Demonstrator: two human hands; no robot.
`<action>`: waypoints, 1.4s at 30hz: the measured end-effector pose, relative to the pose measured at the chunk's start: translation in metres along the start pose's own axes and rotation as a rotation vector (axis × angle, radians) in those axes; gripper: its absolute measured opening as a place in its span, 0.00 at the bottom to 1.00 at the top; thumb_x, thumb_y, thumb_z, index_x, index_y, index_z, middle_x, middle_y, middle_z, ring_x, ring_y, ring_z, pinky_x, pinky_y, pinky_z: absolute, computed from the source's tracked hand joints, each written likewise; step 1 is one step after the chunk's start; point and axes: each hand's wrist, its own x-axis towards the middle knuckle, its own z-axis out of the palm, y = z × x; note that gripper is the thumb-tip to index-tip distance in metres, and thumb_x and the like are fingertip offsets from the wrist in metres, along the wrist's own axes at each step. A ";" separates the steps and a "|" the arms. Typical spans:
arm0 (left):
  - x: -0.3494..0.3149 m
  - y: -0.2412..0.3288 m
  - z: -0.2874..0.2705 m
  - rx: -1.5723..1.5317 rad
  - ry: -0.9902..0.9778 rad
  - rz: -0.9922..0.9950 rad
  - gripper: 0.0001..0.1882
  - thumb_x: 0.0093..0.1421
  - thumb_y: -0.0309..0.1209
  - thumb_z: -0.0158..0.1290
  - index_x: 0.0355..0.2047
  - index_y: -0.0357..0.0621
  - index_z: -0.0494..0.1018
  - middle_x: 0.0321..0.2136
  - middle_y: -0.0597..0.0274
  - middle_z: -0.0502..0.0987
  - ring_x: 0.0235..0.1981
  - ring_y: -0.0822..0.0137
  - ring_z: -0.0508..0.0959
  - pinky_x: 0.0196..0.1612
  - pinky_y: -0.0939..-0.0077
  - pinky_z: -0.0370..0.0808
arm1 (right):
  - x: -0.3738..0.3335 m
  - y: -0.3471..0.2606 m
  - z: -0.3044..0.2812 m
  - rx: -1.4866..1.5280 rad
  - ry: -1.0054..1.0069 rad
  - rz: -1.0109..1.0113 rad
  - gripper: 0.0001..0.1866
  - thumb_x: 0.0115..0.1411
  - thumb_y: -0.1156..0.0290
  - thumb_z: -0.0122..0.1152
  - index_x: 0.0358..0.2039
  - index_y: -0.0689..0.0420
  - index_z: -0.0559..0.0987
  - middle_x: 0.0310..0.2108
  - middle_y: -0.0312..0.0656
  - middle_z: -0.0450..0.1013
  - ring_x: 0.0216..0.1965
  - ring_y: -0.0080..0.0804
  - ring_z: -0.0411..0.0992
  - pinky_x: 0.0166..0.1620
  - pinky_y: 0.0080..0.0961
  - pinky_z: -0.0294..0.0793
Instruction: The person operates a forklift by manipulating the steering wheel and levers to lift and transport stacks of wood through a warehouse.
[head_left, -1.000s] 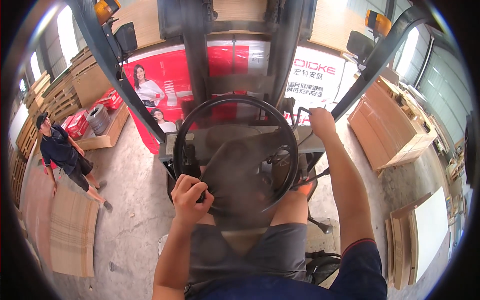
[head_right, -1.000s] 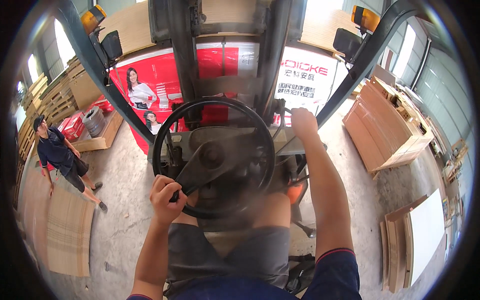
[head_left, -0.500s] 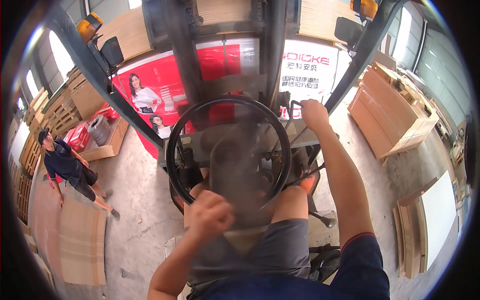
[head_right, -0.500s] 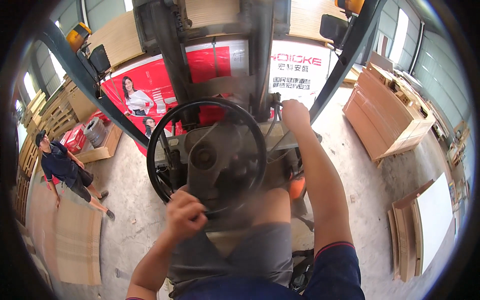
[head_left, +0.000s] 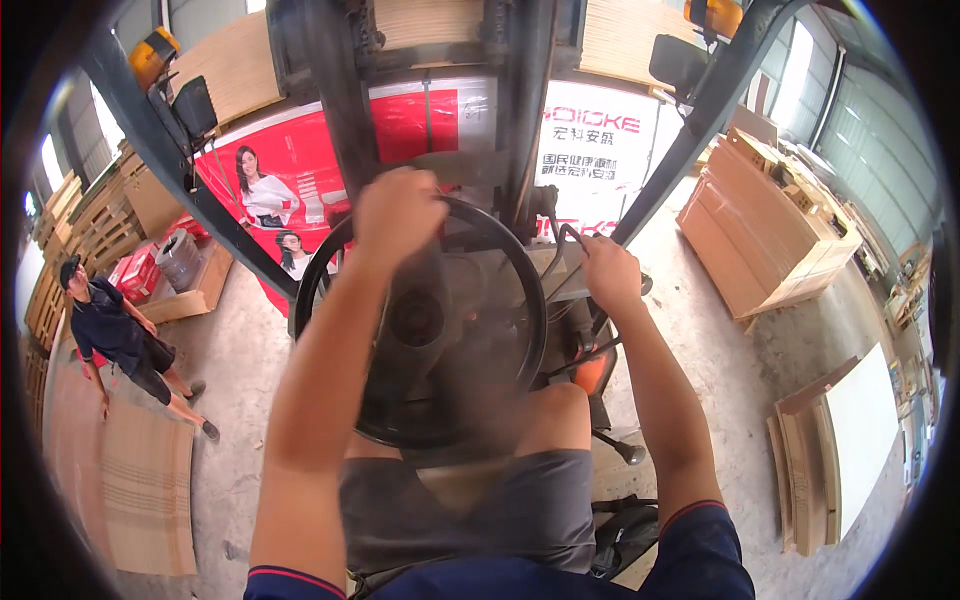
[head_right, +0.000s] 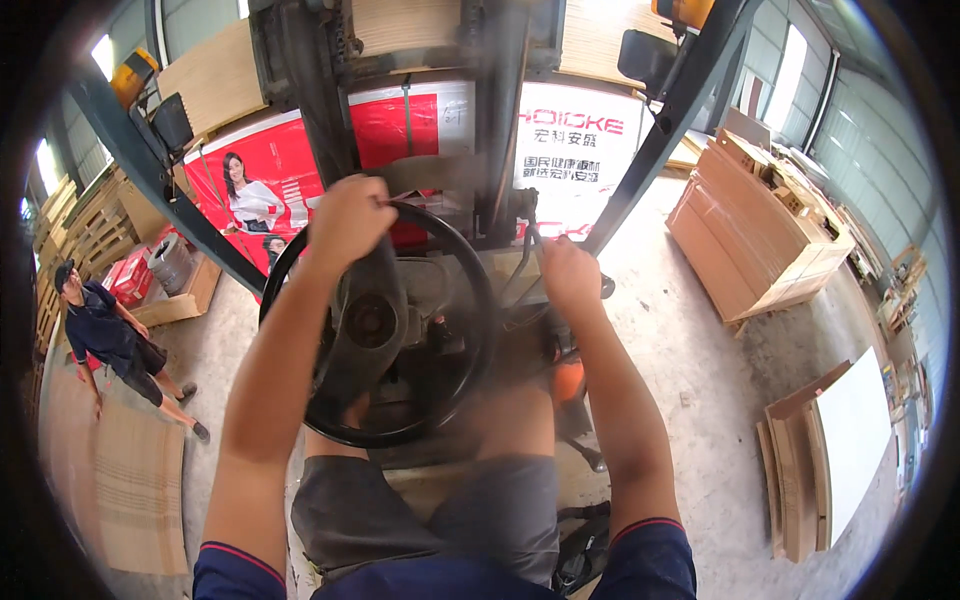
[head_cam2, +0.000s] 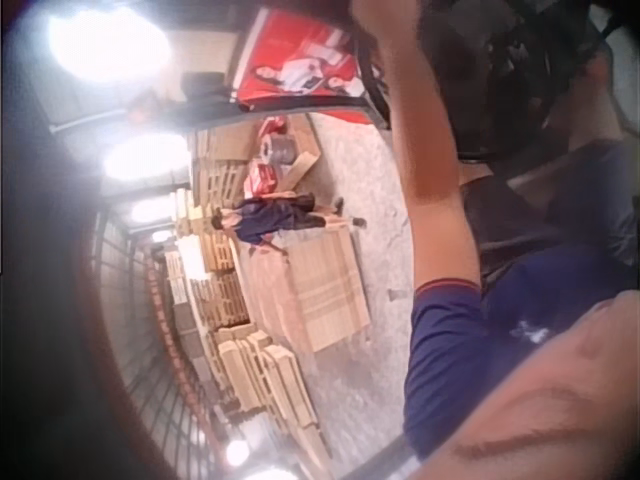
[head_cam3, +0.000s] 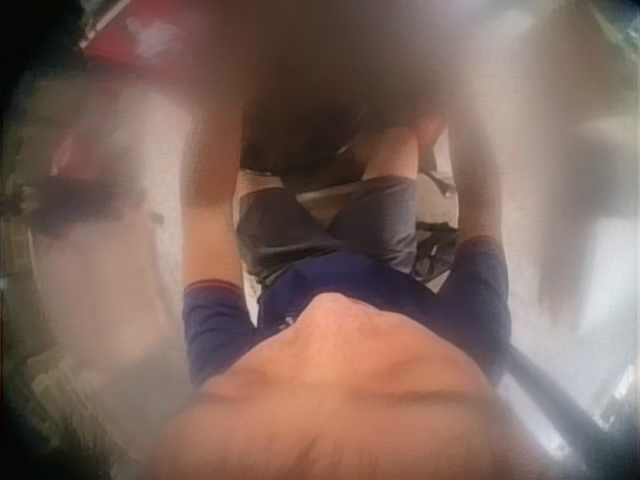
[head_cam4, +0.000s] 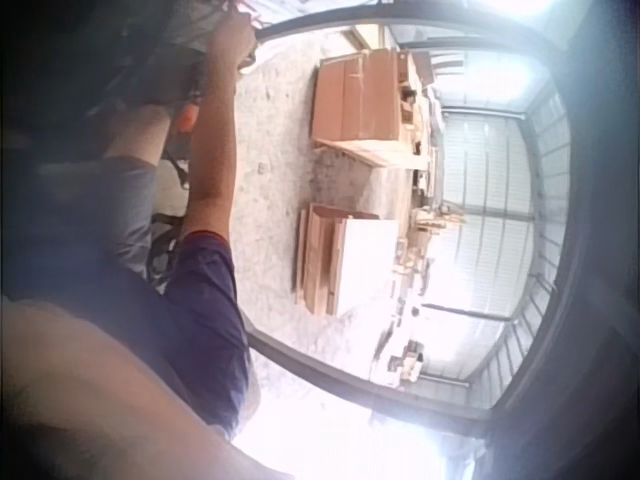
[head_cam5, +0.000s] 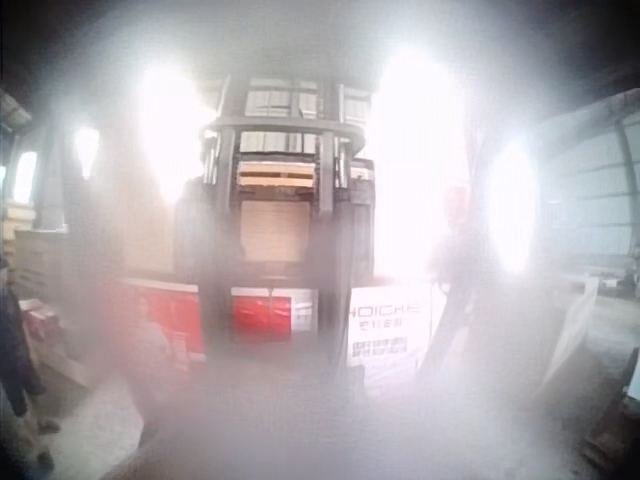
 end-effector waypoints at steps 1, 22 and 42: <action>-0.009 -0.020 -0.014 -0.025 0.046 -0.026 0.08 0.50 0.33 0.57 0.25 0.41 0.78 0.29 0.49 0.78 0.35 0.46 0.79 0.40 0.51 0.76 | -0.001 -0.002 0.000 0.004 -0.014 0.017 0.13 0.64 0.65 0.56 0.47 0.53 0.81 0.39 0.43 0.79 0.39 0.49 0.78 0.43 0.45 0.77; -0.235 -0.008 -0.092 -0.128 0.246 -0.111 0.06 0.41 0.17 0.50 0.21 0.39 0.70 0.22 0.56 0.70 0.26 0.56 0.72 0.32 0.68 0.69 | 0.044 0.022 -0.027 0.001 0.115 0.091 0.10 0.61 0.69 0.57 0.28 0.59 0.82 0.31 0.50 0.79 0.36 0.50 0.79 0.40 0.41 0.80; -0.014 0.062 0.016 0.006 0.011 0.179 0.04 0.47 0.29 0.55 0.23 0.42 0.76 0.28 0.53 0.78 0.35 0.49 0.78 0.39 0.54 0.74 | 0.078 0.023 -0.016 0.035 -0.003 0.228 0.13 0.65 0.64 0.54 0.33 0.57 0.85 0.33 0.52 0.81 0.37 0.53 0.80 0.43 0.44 0.80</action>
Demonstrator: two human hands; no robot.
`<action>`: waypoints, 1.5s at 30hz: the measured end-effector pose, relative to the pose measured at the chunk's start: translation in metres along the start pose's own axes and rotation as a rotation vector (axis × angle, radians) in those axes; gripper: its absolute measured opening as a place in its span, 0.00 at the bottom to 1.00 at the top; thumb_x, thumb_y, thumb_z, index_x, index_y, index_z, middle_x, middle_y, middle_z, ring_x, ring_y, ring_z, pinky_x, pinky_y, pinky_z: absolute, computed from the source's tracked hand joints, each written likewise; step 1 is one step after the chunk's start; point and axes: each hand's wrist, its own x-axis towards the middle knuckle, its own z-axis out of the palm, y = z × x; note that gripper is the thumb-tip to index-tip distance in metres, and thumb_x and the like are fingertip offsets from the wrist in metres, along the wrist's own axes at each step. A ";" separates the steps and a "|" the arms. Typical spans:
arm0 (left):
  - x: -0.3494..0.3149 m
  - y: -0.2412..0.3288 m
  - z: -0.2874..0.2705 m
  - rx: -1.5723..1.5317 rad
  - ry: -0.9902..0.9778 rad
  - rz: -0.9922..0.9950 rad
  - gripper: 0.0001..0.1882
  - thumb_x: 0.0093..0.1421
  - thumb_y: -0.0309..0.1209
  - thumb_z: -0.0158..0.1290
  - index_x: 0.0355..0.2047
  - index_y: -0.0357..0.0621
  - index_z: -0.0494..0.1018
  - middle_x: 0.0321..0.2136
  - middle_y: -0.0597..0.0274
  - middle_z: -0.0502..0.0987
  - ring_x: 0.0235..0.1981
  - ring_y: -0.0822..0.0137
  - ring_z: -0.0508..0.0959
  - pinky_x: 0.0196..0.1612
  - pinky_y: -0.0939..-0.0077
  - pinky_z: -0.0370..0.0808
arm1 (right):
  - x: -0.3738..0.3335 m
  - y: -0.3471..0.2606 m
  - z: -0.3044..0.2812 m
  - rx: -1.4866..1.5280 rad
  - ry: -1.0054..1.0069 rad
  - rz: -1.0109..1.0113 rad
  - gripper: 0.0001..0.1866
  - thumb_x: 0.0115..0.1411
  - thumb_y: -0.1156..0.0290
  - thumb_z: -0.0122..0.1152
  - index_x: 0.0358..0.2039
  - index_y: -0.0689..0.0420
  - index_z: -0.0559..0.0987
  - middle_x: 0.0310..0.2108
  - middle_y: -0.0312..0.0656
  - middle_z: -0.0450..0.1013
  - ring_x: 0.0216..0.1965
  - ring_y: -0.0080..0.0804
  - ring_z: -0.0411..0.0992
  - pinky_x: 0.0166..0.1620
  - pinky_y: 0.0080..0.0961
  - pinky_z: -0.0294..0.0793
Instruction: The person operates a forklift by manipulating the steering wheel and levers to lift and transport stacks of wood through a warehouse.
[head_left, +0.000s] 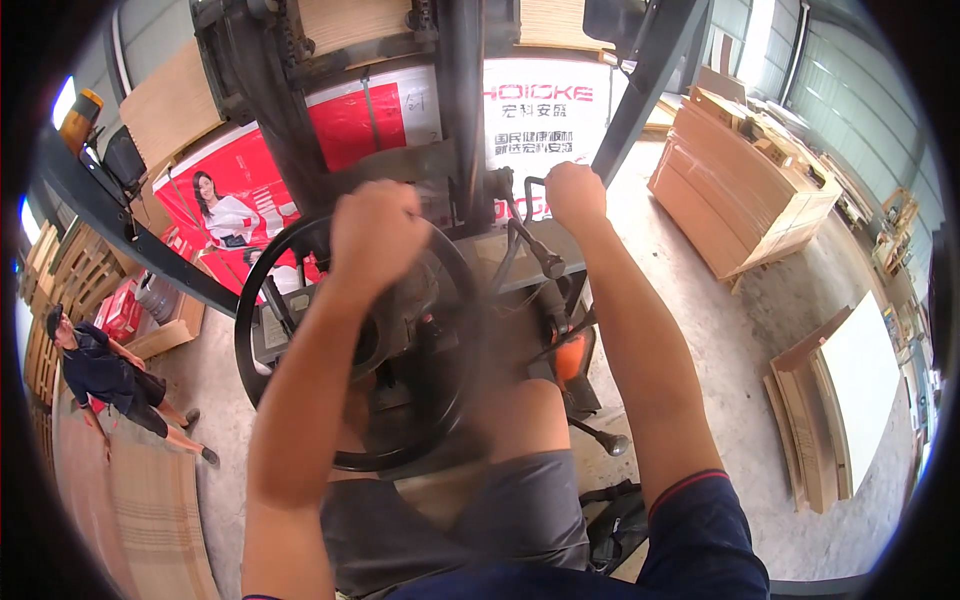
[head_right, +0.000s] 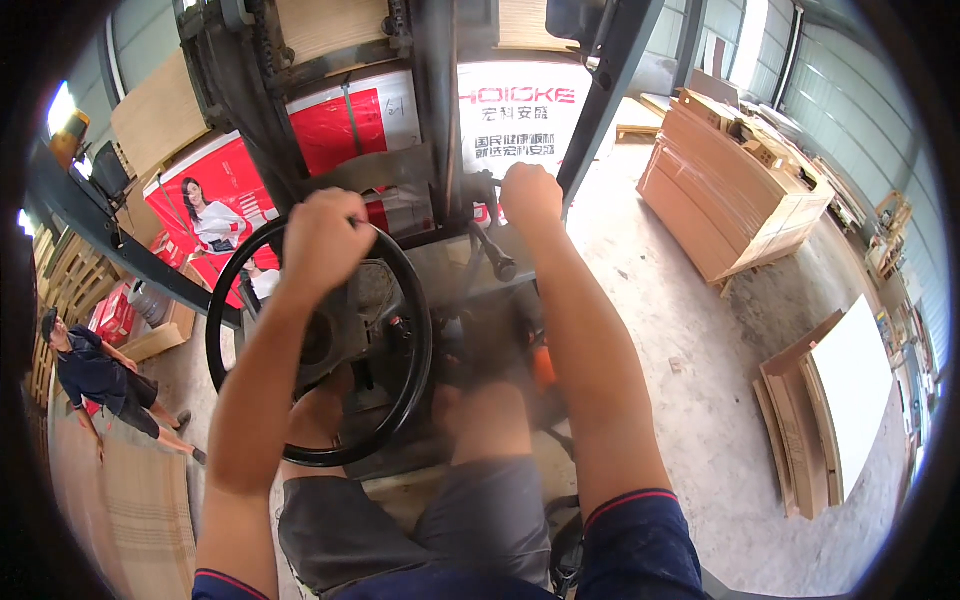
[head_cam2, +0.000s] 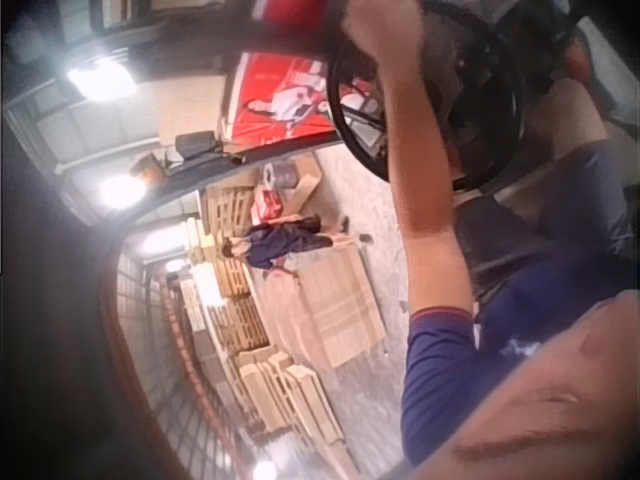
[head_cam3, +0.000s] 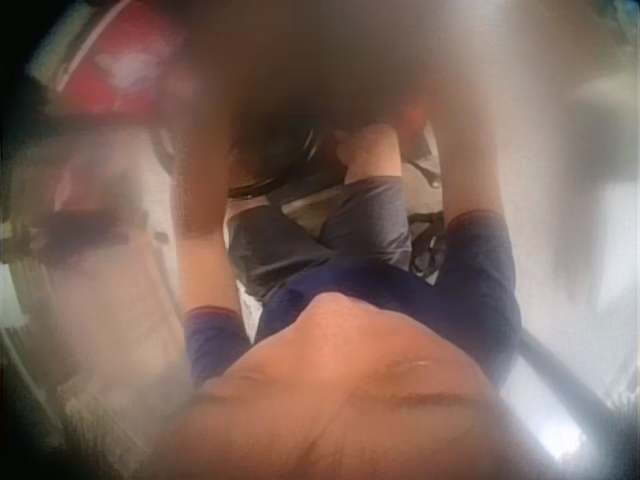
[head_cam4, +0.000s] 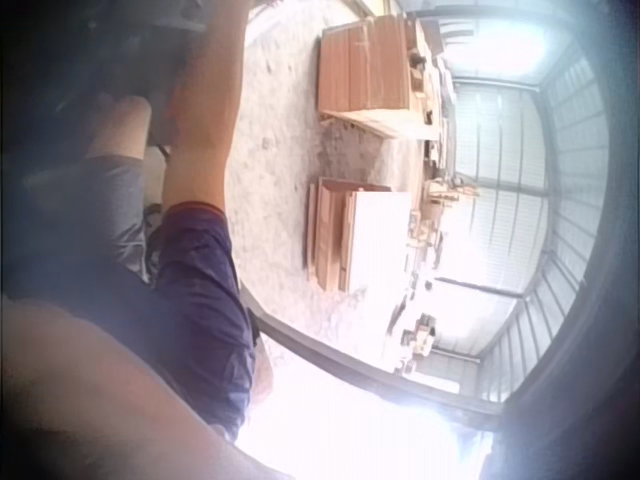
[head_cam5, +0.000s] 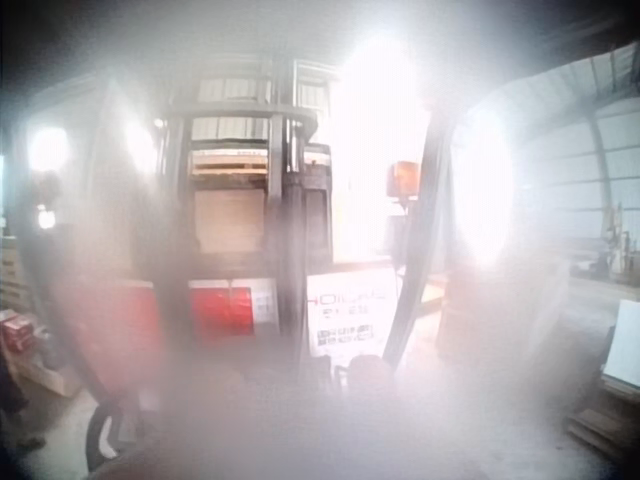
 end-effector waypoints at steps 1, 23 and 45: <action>0.001 -0.018 -0.009 0.019 0.005 -0.089 0.05 0.46 0.29 0.56 0.24 0.43 0.77 0.29 0.52 0.78 0.36 0.49 0.79 0.40 0.54 0.75 | 0.001 -0.003 0.000 0.003 0.001 -0.006 0.13 0.65 0.64 0.54 0.33 0.57 0.85 0.34 0.52 0.81 0.37 0.54 0.80 0.43 0.44 0.80; -0.147 -0.100 -0.108 -0.127 0.252 -0.269 0.04 0.45 0.18 0.53 0.22 0.36 0.70 0.23 0.55 0.69 0.26 0.59 0.71 0.32 0.70 0.67 | -0.193 0.008 -0.011 -0.100 0.062 -0.297 0.22 0.60 0.62 0.62 0.51 0.61 0.78 0.34 0.47 0.81 0.43 0.36 0.80 0.75 0.46 0.40; -0.153 -0.087 -0.114 -0.119 0.259 -0.292 0.04 0.45 0.18 0.52 0.23 0.36 0.71 0.22 0.56 0.70 0.26 0.58 0.72 0.32 0.70 0.68 | -0.221 0.012 -0.010 0.033 0.047 -0.170 0.23 0.61 0.66 0.62 0.55 0.60 0.76 0.39 0.45 0.81 0.50 0.37 0.77 0.70 0.65 0.39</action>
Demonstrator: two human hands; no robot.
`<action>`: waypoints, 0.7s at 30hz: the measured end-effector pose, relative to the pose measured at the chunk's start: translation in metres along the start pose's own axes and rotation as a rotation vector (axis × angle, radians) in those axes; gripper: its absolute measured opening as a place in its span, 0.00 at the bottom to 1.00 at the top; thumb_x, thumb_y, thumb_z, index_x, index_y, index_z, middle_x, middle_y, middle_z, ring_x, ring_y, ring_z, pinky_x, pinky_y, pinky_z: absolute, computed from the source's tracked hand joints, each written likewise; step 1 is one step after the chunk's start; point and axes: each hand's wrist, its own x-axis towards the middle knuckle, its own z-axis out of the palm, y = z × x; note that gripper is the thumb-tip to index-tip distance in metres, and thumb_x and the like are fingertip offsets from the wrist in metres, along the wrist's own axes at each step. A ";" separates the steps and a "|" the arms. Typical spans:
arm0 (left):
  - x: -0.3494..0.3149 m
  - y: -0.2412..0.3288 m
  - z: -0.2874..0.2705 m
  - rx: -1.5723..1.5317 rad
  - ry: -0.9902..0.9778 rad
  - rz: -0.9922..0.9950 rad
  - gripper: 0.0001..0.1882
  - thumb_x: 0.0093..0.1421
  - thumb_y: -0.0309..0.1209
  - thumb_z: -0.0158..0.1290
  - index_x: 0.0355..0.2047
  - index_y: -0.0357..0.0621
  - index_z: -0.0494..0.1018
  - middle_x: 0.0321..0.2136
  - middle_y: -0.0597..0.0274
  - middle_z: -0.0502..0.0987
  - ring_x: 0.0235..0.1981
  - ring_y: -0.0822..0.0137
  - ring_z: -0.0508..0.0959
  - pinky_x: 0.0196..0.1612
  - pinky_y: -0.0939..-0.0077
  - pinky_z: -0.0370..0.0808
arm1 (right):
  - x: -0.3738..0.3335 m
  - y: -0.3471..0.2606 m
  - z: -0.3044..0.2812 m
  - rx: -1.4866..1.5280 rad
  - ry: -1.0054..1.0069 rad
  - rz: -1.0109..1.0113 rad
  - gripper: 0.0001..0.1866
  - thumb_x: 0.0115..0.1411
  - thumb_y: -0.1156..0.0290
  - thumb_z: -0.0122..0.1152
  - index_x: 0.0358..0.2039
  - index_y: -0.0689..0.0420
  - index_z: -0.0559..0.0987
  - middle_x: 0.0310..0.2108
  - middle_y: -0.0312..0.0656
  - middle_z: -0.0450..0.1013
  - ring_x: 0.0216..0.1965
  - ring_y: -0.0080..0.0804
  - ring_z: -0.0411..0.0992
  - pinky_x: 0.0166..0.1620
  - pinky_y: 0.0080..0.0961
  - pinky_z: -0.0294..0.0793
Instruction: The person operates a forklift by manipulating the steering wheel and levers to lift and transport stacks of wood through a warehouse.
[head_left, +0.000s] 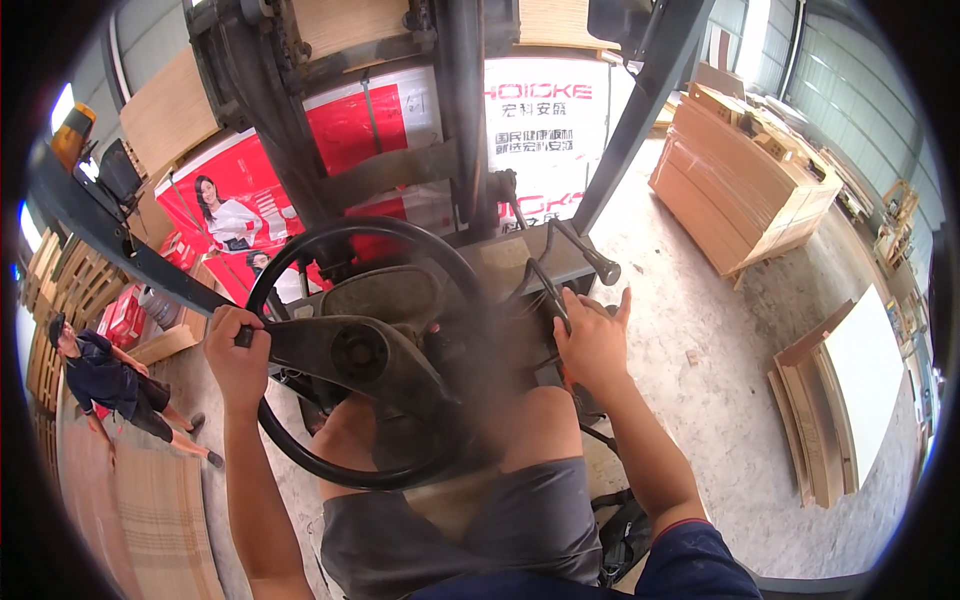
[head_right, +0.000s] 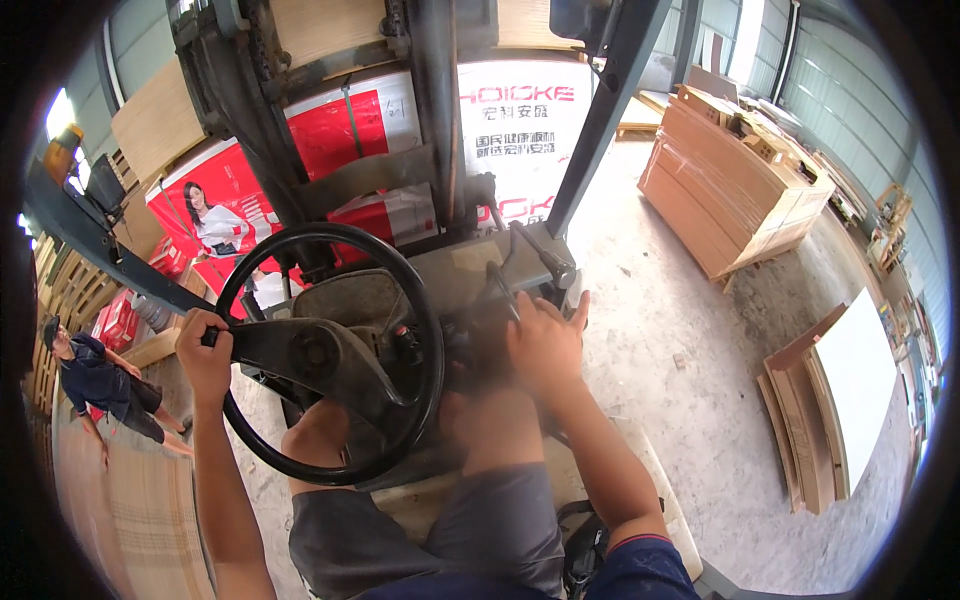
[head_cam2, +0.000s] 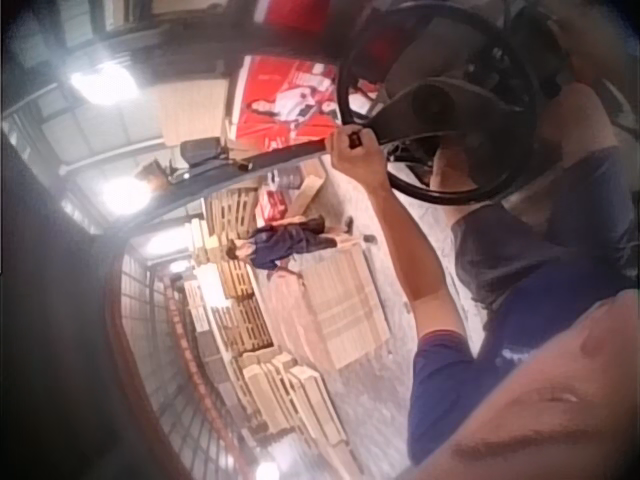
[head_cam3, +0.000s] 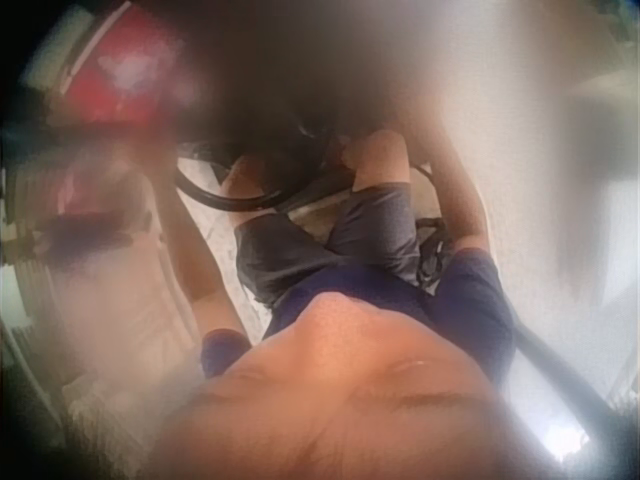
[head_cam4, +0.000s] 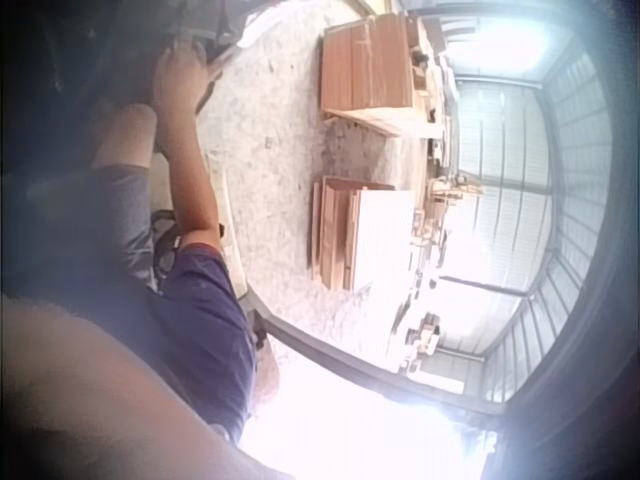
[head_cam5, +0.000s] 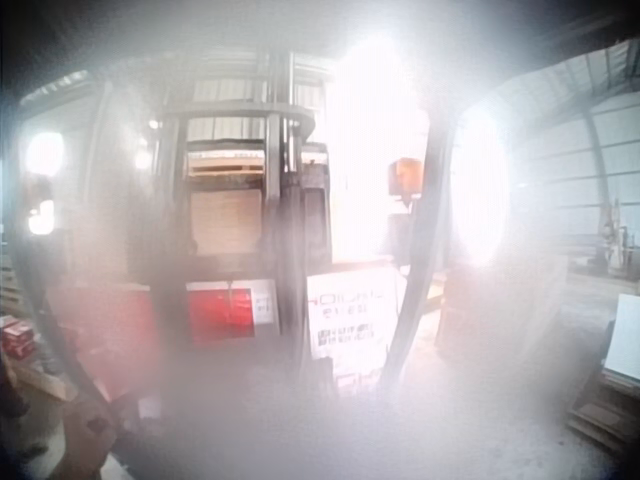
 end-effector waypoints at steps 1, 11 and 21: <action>0.000 0.002 -0.002 0.000 0.002 0.006 0.04 0.45 0.17 0.52 0.23 0.36 0.71 0.22 0.56 0.70 0.26 0.58 0.72 0.32 0.70 0.68 | -0.001 -0.001 -0.001 0.016 0.004 0.002 0.23 0.61 0.66 0.61 0.55 0.60 0.76 0.39 0.45 0.81 0.50 0.37 0.78 0.70 0.65 0.41; -0.016 0.016 -0.014 -0.007 0.004 -0.022 0.04 0.44 0.18 0.53 0.23 0.36 0.71 0.22 0.56 0.70 0.26 0.60 0.72 0.32 0.71 0.68 | 0.004 -0.005 -0.023 0.101 -0.063 0.088 0.22 0.62 0.66 0.60 0.55 0.57 0.76 0.36 0.43 0.80 0.44 0.40 0.78 0.69 0.60 0.49; -0.049 0.030 -0.034 -0.001 0.025 -0.044 0.04 0.46 0.19 0.52 0.24 0.35 0.69 0.23 0.58 0.68 0.25 0.65 0.70 0.32 0.75 0.66 | -0.017 -0.001 -0.029 0.139 -0.026 0.089 0.21 0.62 0.66 0.60 0.56 0.56 0.77 0.30 0.43 0.79 0.37 0.41 0.78 0.67 0.55 0.56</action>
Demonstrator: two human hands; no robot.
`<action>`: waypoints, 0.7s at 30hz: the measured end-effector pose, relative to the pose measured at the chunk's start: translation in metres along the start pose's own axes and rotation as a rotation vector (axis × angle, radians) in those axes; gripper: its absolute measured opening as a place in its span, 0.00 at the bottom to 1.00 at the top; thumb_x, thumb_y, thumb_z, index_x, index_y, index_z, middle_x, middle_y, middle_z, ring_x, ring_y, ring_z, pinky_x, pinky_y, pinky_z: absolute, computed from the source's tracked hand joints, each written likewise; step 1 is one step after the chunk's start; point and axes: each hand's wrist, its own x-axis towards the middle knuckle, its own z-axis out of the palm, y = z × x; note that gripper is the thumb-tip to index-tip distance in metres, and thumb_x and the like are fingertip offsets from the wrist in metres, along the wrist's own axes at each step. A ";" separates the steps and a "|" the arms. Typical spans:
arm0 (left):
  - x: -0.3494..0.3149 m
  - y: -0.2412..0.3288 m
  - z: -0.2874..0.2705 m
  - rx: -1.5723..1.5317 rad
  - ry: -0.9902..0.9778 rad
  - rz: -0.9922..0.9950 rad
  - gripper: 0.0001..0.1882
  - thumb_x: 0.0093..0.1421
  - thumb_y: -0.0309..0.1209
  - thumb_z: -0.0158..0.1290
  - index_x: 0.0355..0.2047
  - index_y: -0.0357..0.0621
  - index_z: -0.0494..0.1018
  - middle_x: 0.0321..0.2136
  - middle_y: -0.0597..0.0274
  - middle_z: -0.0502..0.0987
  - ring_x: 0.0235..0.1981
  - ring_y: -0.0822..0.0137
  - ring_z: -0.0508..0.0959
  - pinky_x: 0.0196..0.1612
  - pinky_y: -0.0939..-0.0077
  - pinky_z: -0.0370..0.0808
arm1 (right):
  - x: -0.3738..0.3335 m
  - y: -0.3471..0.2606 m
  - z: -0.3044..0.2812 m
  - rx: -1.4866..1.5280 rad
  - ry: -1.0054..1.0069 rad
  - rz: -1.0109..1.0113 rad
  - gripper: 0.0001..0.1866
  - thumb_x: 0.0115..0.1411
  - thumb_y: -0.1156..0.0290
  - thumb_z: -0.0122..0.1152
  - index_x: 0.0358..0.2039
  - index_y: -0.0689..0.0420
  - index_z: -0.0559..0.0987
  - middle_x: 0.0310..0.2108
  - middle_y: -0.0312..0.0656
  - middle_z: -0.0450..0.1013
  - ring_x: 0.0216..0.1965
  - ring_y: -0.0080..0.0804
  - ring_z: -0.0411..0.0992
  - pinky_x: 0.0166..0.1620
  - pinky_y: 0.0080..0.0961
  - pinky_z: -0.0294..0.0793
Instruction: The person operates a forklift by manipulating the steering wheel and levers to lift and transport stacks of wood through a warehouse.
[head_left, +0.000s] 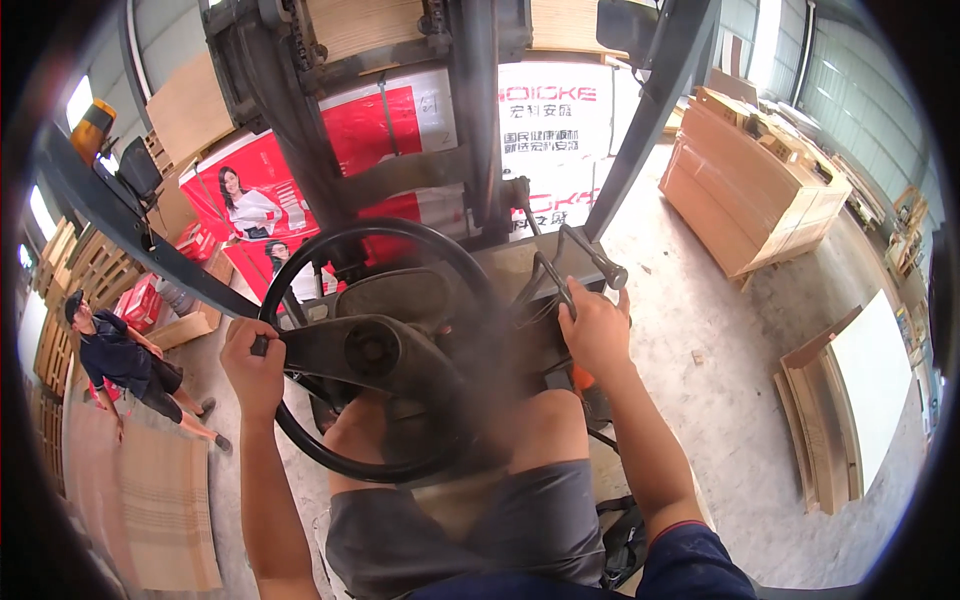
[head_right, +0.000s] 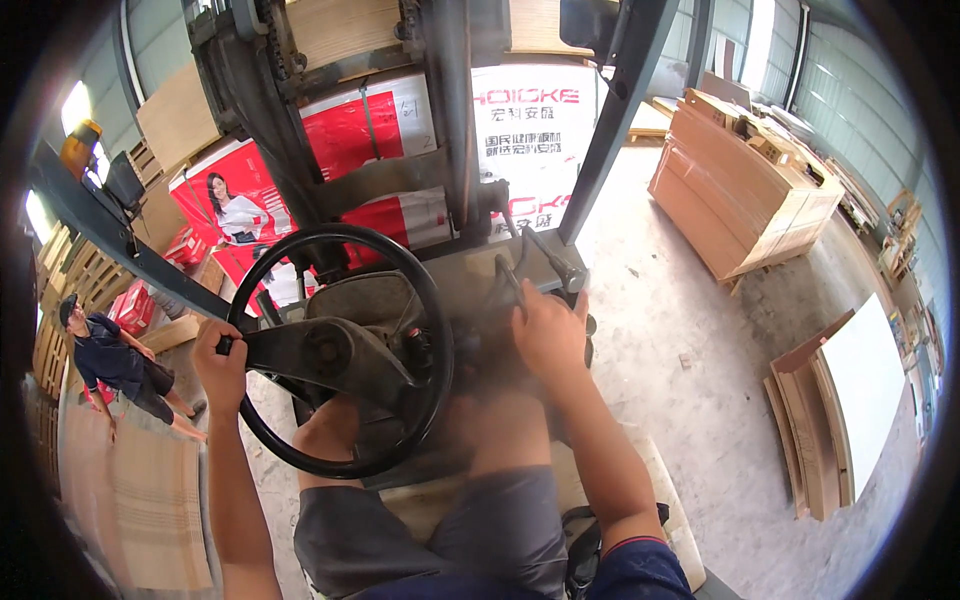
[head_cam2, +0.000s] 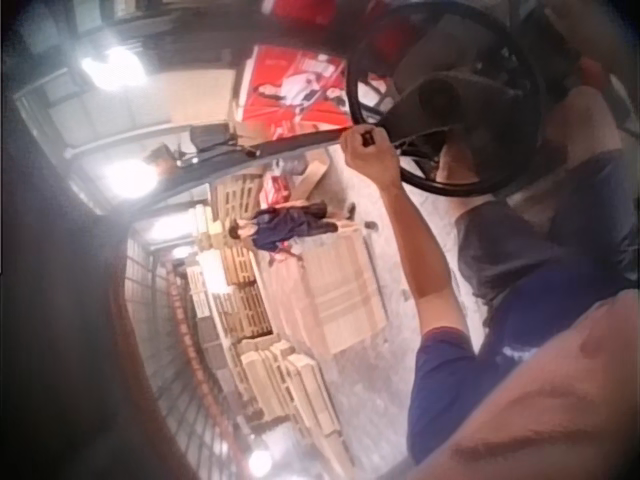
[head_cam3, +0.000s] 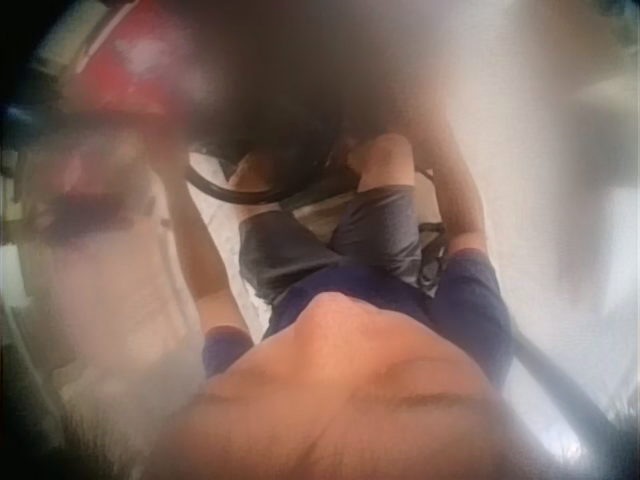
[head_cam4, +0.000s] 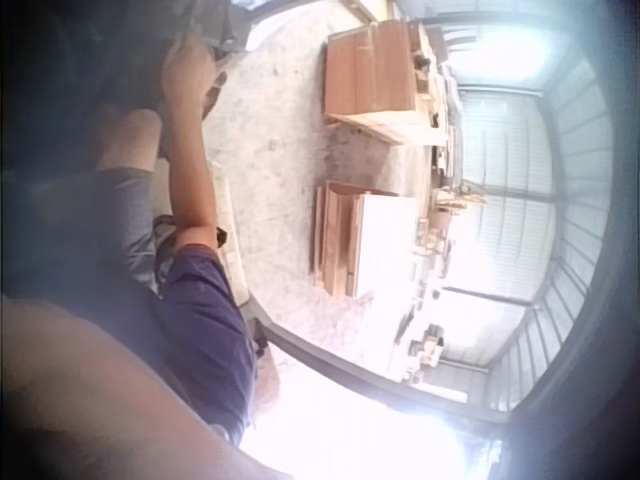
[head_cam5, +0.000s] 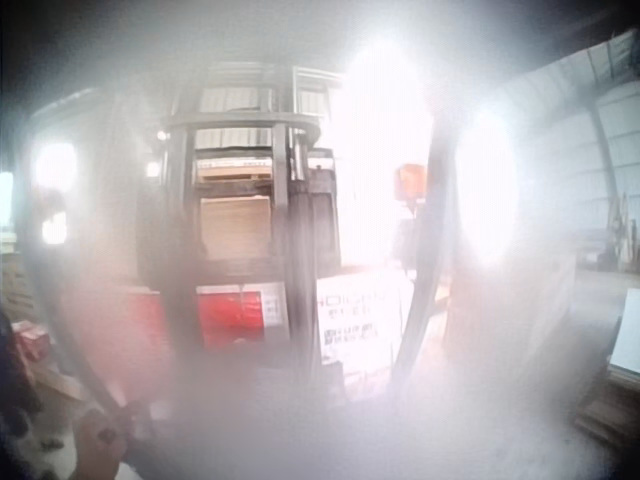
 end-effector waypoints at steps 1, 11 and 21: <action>-0.002 0.002 -0.003 0.007 -0.008 -0.011 0.04 0.46 0.20 0.52 0.24 0.35 0.69 0.23 0.58 0.68 0.26 0.65 0.70 0.33 0.75 0.66 | -0.002 -0.001 -0.001 0.008 0.004 -0.002 0.21 0.62 0.66 0.60 0.56 0.55 0.77 0.30 0.43 0.79 0.37 0.41 0.78 0.67 0.55 0.56; -0.021 0.018 -0.021 0.012 0.019 -0.009 0.03 0.46 0.19 0.53 0.24 0.36 0.71 0.23 0.57 0.70 0.25 0.64 0.72 0.31 0.74 0.68 | -0.020 0.001 -0.009 0.075 0.012 0.007 0.22 0.61 0.66 0.60 0.56 0.55 0.77 0.32 0.48 0.79 0.39 0.47 0.78 0.62 0.55 0.63; -0.043 0.034 -0.036 0.011 0.044 -0.003 0.03 0.45 0.18 0.53 0.23 0.36 0.72 0.22 0.57 0.70 0.24 0.63 0.72 0.30 0.73 0.68 | -0.011 -0.005 -0.024 0.180 -0.018 0.052 0.20 0.62 0.65 0.59 0.54 0.56 0.78 0.38 0.53 0.80 0.43 0.54 0.77 0.48 0.46 0.76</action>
